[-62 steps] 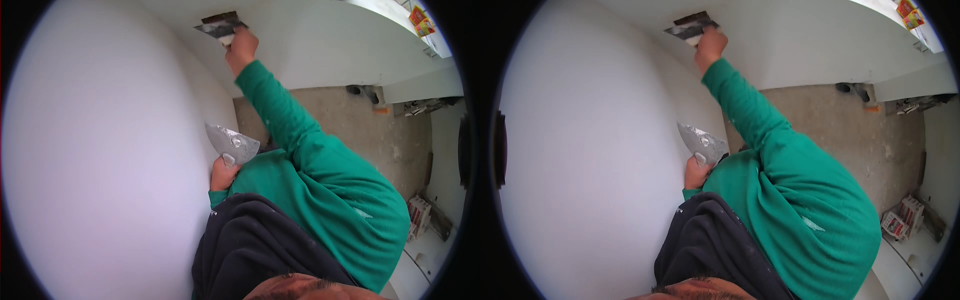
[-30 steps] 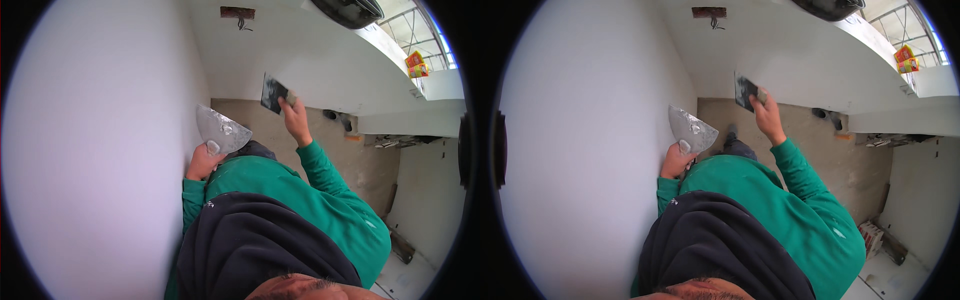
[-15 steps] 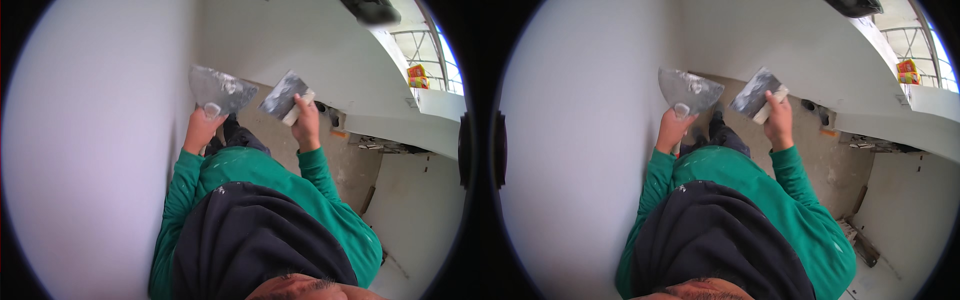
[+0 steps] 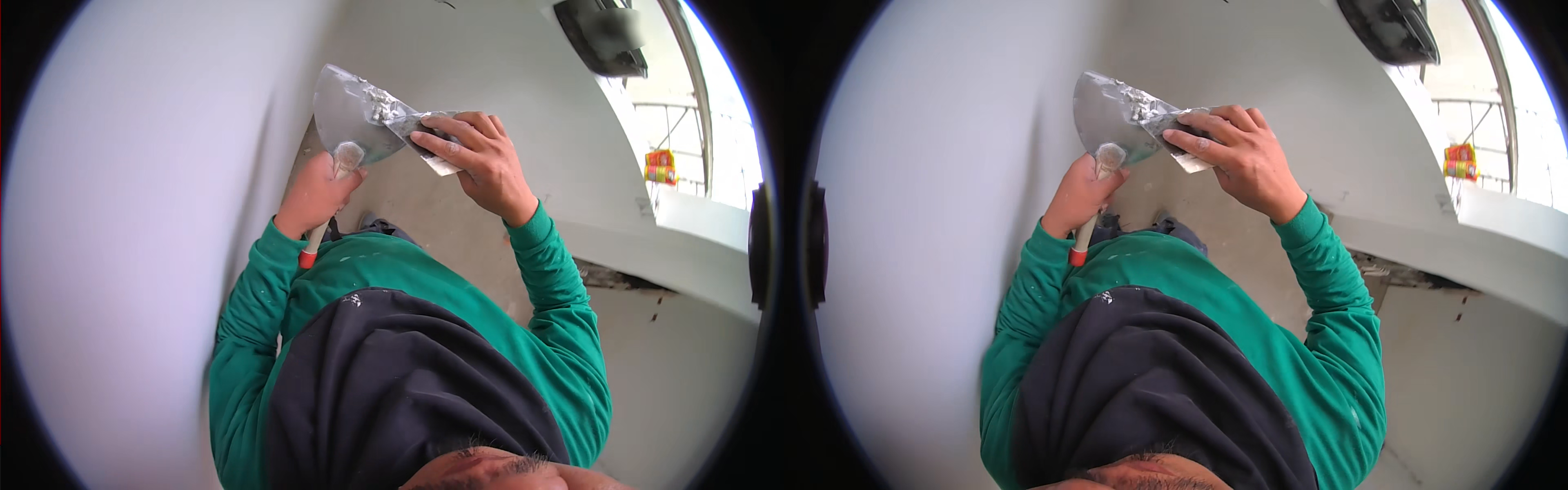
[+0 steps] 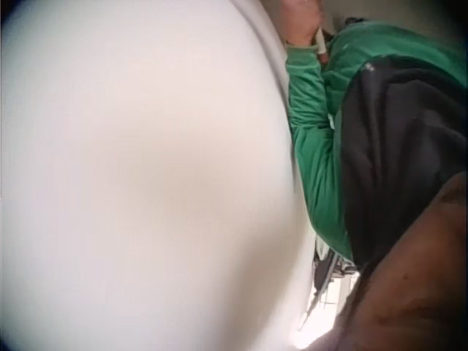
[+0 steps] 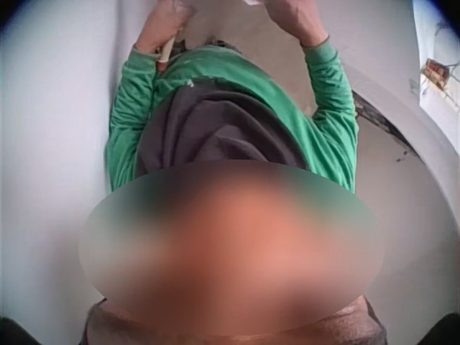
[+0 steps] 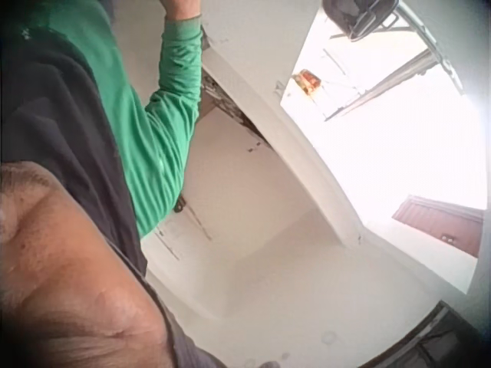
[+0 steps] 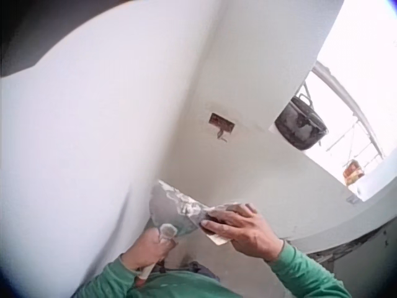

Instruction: The person uses a trowel and a hawk to apply and smooth white plaster onto a wall and a curved architectural element. The person repeatedly scoops plaster from the hawk onto the trowel and spreads it across the surfaces, working in a construction environment with other workers visible in the background.

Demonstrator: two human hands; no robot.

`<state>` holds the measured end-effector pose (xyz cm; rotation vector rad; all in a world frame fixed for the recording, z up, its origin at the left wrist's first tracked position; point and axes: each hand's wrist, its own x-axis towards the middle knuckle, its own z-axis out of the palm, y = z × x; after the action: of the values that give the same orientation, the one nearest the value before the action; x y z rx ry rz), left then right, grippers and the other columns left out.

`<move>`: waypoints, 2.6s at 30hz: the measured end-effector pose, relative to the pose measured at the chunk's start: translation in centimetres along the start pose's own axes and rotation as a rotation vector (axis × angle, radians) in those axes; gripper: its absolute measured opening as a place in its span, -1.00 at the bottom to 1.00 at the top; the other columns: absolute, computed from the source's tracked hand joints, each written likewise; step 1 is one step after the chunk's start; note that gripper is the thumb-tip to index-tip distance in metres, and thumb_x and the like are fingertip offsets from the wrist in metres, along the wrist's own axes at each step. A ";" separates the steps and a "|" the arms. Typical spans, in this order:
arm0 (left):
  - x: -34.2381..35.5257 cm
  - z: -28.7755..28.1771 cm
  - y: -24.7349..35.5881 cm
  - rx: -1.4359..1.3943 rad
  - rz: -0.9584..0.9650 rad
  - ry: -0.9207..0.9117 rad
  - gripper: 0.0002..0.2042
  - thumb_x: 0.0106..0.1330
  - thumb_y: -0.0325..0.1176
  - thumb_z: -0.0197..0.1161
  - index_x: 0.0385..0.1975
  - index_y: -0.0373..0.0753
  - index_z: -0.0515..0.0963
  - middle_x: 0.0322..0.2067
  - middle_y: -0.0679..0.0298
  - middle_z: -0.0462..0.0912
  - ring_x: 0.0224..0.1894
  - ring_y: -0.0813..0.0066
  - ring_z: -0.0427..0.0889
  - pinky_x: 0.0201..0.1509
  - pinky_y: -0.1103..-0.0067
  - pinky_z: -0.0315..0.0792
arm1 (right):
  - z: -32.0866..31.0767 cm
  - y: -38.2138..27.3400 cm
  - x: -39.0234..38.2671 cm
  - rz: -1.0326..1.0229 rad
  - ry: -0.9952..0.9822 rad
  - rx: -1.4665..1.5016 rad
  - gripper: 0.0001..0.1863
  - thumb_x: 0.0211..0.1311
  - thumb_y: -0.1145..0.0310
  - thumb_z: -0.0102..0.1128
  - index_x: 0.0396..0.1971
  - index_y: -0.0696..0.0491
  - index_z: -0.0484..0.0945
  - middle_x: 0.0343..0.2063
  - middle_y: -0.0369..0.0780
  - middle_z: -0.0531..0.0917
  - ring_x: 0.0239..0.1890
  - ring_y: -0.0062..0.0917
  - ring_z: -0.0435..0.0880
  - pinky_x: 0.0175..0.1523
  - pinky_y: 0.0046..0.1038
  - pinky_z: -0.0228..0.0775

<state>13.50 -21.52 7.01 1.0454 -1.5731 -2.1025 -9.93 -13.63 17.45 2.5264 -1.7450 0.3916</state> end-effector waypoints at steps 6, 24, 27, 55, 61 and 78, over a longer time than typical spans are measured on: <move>-1.9 1.5 0.7 -0.148 -0.002 0.023 -0.82 0.31 -0.35 0.20 -0.38 -0.29 0.37 -0.70 0.41 0.37 -0.73 0.69 0.32 -0.67 0.63 0.22 | -0.3 1.6 1.7 -0.234 -0.225 -0.021 -0.36 -0.13 0.60 0.20 0.04 -0.28 0.58 0.06 -0.40 0.54 0.08 -0.36 0.45 0.15 -0.23 0.28; -6.9 10.7 -11.9 -0.482 0.002 0.557 -0.81 0.28 -0.38 0.22 -0.38 -0.37 0.40 -0.72 0.37 0.37 -0.79 0.67 0.30 -0.72 0.61 0.18 | -3.7 18.6 6.5 -0.339 -0.164 -0.826 -0.40 0.00 0.54 0.11 0.07 -0.36 0.55 0.11 -0.31 0.39 0.20 -0.29 0.25 0.08 0.01 0.11; -7.8 13.0 -14.5 -0.534 -0.041 0.525 -0.81 0.28 -0.38 0.22 -0.36 -0.37 0.41 -0.70 0.36 0.39 -0.77 0.66 0.33 -0.71 0.61 0.20 | -3.1 20.5 9.9 -0.449 -0.187 -1.036 -0.45 0.08 0.48 0.12 0.10 -0.33 0.52 0.12 -0.31 0.39 0.21 -0.34 0.26 0.07 0.08 0.13; -9.5 15.9 -19.0 -0.650 -0.066 0.542 -0.81 0.31 -0.40 0.20 -0.25 -0.37 0.40 -0.67 0.38 0.38 -0.76 0.71 0.29 -0.70 0.66 0.17 | -3.8 21.2 13.1 -0.459 -0.544 -1.248 -0.52 0.11 0.45 0.11 0.06 -0.27 0.55 0.06 -0.34 0.44 0.18 -0.49 0.34 0.03 0.12 0.21; -9.3 15.7 -19.4 -0.688 -0.047 0.509 -0.82 0.30 -0.40 0.21 -0.26 -0.36 0.40 -0.67 0.38 0.38 -0.75 0.72 0.30 -0.70 0.65 0.18 | -2.8 22.6 14.6 -0.601 -0.294 -1.207 -0.51 0.10 0.45 0.13 0.07 -0.26 0.55 0.03 -0.34 0.44 0.18 -0.50 0.34 0.01 0.12 0.23; -9.1 15.7 -18.6 -0.668 -0.019 0.540 -0.81 0.33 -0.39 0.18 -0.27 -0.35 0.35 -0.71 0.38 0.35 -0.78 0.71 0.26 -0.71 0.67 0.15 | -2.9 23.4 14.8 -0.546 -0.332 -1.183 -0.53 0.10 0.45 0.11 0.05 -0.22 0.55 0.04 -0.34 0.44 0.19 -0.50 0.35 0.04 0.16 0.20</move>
<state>11.82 1.55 -4.79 1.2116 -0.5509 -1.9033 -27.16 -35.09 21.24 1.9828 -0.7741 -0.8590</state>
